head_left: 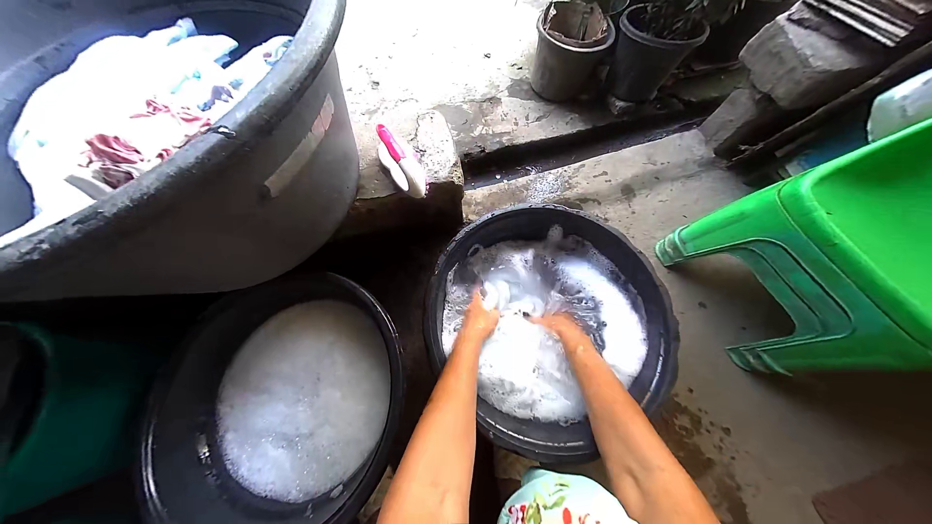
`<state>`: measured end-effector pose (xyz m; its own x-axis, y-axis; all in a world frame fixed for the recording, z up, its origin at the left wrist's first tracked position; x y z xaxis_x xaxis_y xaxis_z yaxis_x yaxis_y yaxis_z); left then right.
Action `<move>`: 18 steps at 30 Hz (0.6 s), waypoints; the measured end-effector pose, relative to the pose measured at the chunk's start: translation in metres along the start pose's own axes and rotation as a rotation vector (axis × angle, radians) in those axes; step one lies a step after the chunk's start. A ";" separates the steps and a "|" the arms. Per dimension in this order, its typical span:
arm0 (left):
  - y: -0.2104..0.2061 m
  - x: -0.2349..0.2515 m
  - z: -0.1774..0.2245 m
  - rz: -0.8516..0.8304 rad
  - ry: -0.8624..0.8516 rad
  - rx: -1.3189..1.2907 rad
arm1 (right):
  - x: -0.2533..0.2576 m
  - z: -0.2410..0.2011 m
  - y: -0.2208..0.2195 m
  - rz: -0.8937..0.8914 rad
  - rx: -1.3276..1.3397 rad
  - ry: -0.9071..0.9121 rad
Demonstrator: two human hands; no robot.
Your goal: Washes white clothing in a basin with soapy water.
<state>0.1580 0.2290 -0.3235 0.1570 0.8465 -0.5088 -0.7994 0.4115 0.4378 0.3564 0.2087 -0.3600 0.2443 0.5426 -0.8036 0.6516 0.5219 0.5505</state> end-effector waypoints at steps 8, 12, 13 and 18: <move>-0.015 -0.024 0.006 -0.056 0.083 -0.188 | -0.052 -0.053 0.004 0.011 0.376 0.283; 0.010 -0.014 0.001 0.264 -0.093 -0.421 | -0.097 -0.098 0.010 0.054 0.531 0.616; 0.018 -0.021 0.010 0.310 -0.138 -0.416 | -0.110 -0.107 0.014 0.165 0.413 0.633; 0.010 -0.018 0.036 0.192 -0.182 -0.703 | -0.085 -0.103 0.063 0.433 0.148 0.412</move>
<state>0.1680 0.2301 -0.2831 0.0224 0.9493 -0.3136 -0.9949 -0.0098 -0.1009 0.3021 0.2632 -0.2339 0.2314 0.9099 -0.3442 0.6553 0.1157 0.7465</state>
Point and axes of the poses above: each hand's wrist, its own x-axis towards the middle knuckle, its own y-axis out of the back of the hand, z = x × y, the point moved 9 cm from there along x, towards the middle knuckle, and after that the axes turned 12 degrees about -y, right-handed, at the moved point
